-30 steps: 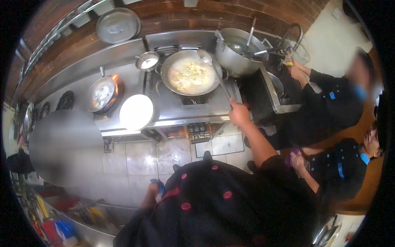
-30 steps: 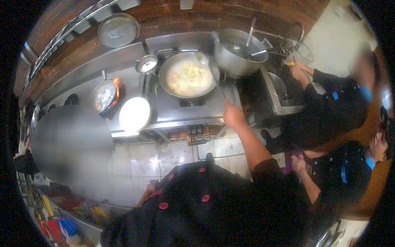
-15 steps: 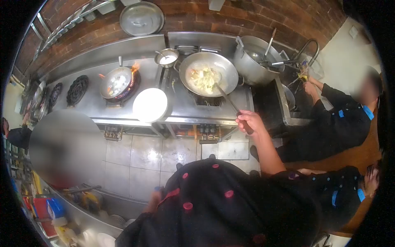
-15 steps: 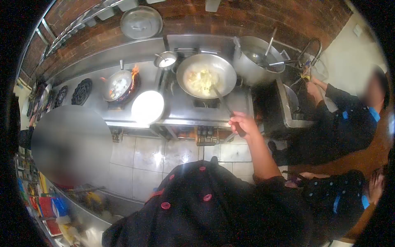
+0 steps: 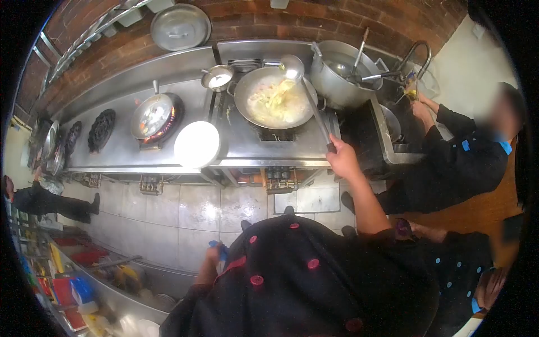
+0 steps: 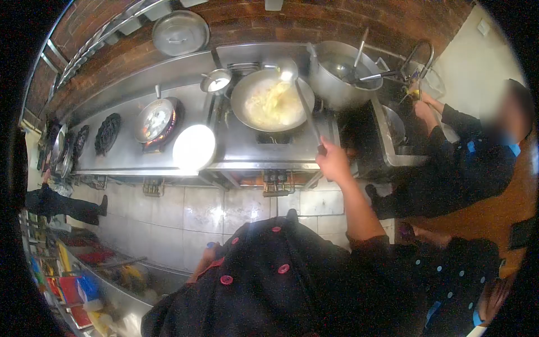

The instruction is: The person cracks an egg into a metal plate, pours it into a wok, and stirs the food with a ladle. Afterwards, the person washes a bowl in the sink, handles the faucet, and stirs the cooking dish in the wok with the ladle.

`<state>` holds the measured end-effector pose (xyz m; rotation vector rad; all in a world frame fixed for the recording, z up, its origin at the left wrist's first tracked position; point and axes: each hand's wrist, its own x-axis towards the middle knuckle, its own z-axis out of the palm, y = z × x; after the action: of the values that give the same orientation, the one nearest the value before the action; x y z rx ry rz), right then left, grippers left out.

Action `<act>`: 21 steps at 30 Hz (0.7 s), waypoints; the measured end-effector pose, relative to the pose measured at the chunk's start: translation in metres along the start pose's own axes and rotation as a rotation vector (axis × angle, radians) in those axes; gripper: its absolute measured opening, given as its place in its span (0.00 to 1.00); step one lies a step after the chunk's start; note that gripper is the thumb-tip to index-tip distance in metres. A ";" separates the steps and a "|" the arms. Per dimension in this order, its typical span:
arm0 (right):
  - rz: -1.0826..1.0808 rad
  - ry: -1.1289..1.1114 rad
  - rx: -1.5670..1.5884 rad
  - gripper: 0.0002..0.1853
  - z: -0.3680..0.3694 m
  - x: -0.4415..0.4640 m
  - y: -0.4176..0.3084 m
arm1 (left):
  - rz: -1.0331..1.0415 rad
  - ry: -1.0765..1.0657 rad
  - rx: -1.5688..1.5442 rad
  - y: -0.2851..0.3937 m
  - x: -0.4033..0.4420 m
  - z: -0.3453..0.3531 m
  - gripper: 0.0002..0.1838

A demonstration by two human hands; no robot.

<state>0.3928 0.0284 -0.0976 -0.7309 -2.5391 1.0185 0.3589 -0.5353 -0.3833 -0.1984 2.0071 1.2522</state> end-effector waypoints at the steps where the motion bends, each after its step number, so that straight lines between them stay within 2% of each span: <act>1: 0.041 -0.037 -0.089 0.34 -0.003 0.005 0.000 | -0.054 0.020 0.072 0.001 -0.001 0.002 0.18; 3: 0.118 -0.111 -0.269 0.34 -0.010 0.019 -0.005 | -0.158 0.062 0.211 0.002 -0.003 0.010 0.18; 6: 0.051 -0.055 -0.401 0.33 0.007 0.038 0.025 | -0.211 0.082 0.260 0.019 -0.018 0.020 0.17; 7: 0.054 -0.077 -0.407 0.33 0.011 0.039 0.027 | -0.162 0.055 0.175 0.024 -0.030 0.021 0.17; 9: 0.055 -0.126 -0.422 0.32 0.021 0.038 0.028 | -0.416 0.037 -0.180 -0.020 -0.003 0.023 0.17; 12: 0.096 -0.244 -0.040 0.34 0.044 0.023 0.036 | -0.100 -0.030 0.143 0.005 -0.033 0.019 0.17; 13: 0.365 -0.405 0.414 0.25 0.046 0.021 0.037 | 0.040 -0.049 0.309 0.001 -0.035 0.016 0.16; 15: 0.567 -0.464 0.942 0.17 0.020 0.016 0.009 | 0.427 -0.149 0.819 -0.041 -0.010 0.001 0.17; 17: 0.733 -0.509 1.355 0.05 0.002 0.018 -0.002 | 0.279 -0.176 0.815 -0.020 -0.025 0.008 0.17; 18: 0.706 -0.532 1.327 0.05 -0.003 0.019 -0.003 | 0.204 -0.187 0.812 -0.003 -0.035 0.011 0.17; 20: 0.655 -0.577 1.273 0.05 -0.012 0.016 -0.009 | 0.092 -0.151 0.392 -0.045 -0.011 0.019 0.18; 21: 0.636 -0.523 1.155 0.12 -0.023 0.010 -0.028 | 0.036 -0.133 0.180 -0.061 -0.001 0.022 0.19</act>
<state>0.3853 0.0297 -0.0613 -0.9338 -1.4634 2.7715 0.4008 -0.5484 -0.4307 0.0081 2.0018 1.0698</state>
